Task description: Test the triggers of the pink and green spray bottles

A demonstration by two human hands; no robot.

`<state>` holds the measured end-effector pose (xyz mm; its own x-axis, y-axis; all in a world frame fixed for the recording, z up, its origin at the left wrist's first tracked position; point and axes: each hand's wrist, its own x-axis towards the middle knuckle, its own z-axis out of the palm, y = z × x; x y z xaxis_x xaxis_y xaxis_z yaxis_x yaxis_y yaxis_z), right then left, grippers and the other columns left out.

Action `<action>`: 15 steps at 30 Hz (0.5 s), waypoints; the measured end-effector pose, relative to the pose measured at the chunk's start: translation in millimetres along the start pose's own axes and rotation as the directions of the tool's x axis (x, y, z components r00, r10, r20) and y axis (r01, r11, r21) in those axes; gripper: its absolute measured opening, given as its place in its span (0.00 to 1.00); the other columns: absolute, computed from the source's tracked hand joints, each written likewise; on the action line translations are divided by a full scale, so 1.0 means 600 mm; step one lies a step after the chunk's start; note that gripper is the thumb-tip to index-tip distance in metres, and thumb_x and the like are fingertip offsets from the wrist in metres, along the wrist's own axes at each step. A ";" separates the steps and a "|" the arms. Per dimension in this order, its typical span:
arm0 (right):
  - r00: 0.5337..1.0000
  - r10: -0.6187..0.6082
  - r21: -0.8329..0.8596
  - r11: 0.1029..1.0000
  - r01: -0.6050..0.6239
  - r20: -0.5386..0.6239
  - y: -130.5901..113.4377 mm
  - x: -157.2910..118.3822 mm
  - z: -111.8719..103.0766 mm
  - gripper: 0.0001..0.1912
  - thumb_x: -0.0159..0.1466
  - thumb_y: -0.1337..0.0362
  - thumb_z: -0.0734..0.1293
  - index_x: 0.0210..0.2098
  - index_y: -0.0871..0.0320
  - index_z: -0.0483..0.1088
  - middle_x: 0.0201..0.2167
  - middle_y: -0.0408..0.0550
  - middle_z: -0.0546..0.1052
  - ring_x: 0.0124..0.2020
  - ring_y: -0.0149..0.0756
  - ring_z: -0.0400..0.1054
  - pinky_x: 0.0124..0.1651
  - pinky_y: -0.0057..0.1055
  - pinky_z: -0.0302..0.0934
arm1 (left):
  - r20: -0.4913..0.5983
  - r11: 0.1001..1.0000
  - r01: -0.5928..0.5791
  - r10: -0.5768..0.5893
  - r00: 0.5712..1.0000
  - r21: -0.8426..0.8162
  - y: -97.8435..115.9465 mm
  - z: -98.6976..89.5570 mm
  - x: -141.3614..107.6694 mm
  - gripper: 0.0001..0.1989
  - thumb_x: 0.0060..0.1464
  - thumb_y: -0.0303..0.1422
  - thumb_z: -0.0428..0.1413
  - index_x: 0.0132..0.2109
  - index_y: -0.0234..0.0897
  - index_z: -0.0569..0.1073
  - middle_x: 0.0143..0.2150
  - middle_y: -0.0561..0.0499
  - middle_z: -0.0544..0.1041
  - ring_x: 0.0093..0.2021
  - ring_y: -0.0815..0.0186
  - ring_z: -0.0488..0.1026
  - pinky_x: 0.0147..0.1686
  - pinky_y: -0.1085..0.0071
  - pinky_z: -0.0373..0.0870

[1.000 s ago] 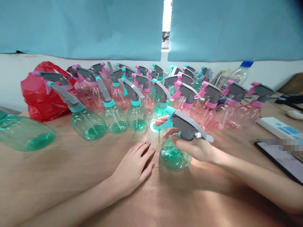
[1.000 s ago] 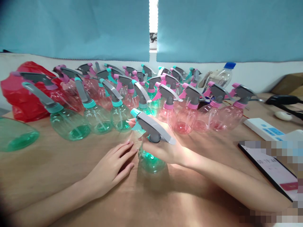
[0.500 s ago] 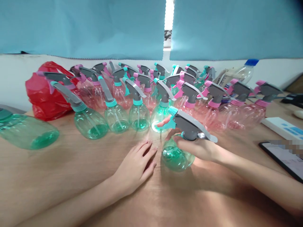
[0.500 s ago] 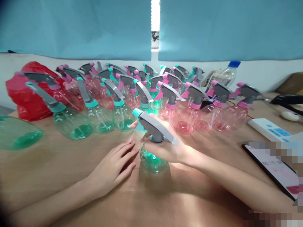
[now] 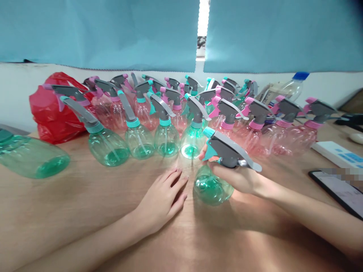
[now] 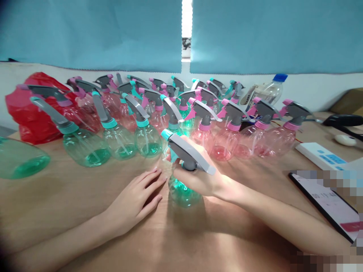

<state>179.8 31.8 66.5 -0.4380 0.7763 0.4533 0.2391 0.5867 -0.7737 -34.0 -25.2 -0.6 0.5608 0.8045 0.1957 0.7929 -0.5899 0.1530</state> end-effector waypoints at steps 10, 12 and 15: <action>0.996 0.013 0.146 0.989 -0.026 0.085 0.002 0.000 0.001 0.28 0.51 0.76 0.59 0.50 0.52 0.67 0.35 0.44 0.76 0.34 0.35 0.74 0.36 0.33 0.69 | -0.014 1.000 -0.006 0.006 1.000 -0.019 -0.002 0.003 0.002 0.19 0.64 0.34 0.46 0.59 0.33 0.65 0.60 0.38 0.67 0.62 0.51 0.60 0.57 0.50 0.63; 0.997 -0.009 0.168 0.986 -0.004 0.076 0.005 0.000 0.003 0.31 0.51 0.76 0.59 0.53 0.51 0.66 0.39 0.45 0.77 0.40 0.38 0.74 0.40 0.35 0.70 | -0.022 1.000 -0.006 0.005 1.000 -0.024 -0.002 0.002 0.002 0.19 0.64 0.34 0.46 0.59 0.33 0.65 0.60 0.39 0.67 0.62 0.51 0.60 0.57 0.51 0.63; 0.998 -0.043 0.175 0.984 0.033 0.052 0.006 0.001 0.005 0.32 0.52 0.76 0.59 0.55 0.50 0.65 0.42 0.47 0.77 0.44 0.40 0.74 0.39 0.35 0.71 | -0.022 1.000 -0.002 0.001 1.000 -0.025 -0.002 0.002 0.001 0.19 0.64 0.34 0.47 0.59 0.33 0.65 0.60 0.39 0.67 0.62 0.51 0.60 0.57 0.51 0.63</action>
<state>177.9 33.5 62.8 -0.4924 0.7375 0.4621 0.0690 0.5624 -0.8240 -34.3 -23.8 -1.8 0.5565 0.8019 0.2176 0.7856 -0.5931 0.1763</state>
